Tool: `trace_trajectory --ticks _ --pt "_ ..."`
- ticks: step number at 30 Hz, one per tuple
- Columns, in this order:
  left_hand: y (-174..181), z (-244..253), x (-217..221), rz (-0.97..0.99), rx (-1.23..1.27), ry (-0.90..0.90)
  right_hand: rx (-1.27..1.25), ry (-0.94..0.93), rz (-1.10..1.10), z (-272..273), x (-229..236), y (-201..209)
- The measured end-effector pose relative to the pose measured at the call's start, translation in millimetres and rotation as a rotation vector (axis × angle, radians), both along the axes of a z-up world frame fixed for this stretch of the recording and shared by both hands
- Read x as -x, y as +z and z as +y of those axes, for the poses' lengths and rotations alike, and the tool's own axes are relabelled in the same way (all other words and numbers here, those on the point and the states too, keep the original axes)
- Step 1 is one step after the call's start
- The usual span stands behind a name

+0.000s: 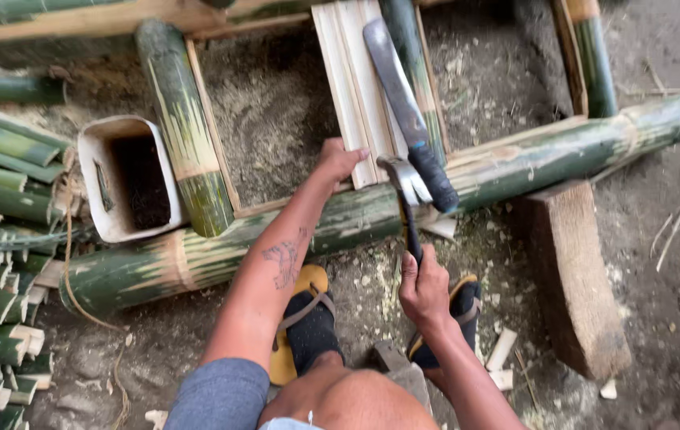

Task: The person assembles a bamboo frame by cutting bamboo strips to size and nailing them into place. They use a saw to trim the strips and a hammer to drive nails, working on a partially constructed bamboo structure.

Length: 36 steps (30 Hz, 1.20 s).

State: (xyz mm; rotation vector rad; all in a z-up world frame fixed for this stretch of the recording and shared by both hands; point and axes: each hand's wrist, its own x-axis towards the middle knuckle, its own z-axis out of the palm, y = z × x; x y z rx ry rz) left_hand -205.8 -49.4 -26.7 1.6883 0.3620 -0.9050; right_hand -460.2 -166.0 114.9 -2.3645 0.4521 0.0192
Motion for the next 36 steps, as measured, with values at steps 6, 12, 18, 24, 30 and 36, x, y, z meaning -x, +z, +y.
trace_trajectory --ticks 6,12,18,24,30,36 --pt "-33.5 -3.6 -3.1 -0.080 0.380 0.148 0.123 0.063 0.056 -0.2 -0.7 -11.2" --pt "-6.7 14.5 8.8 -0.154 -0.056 -0.007 -0.101 -0.028 -0.013 32.0 -1.7 4.9" --pt "45.6 133.7 61.5 -0.363 0.375 0.663 -0.237 0.167 0.041 97.1 -42.4 22.0" --pt "73.5 253.1 127.9 -0.649 0.122 0.966 -0.287 0.450 0.154 179.1 -56.4 39.5" --pt "80.4 317.2 164.1 -0.739 0.177 1.250 -0.151 0.661 0.109 250.0 -63.5 59.3" --pt "88.5 377.9 195.0 -0.791 -0.054 1.356 0.043 0.814 0.098 307.5 -69.3 66.8"
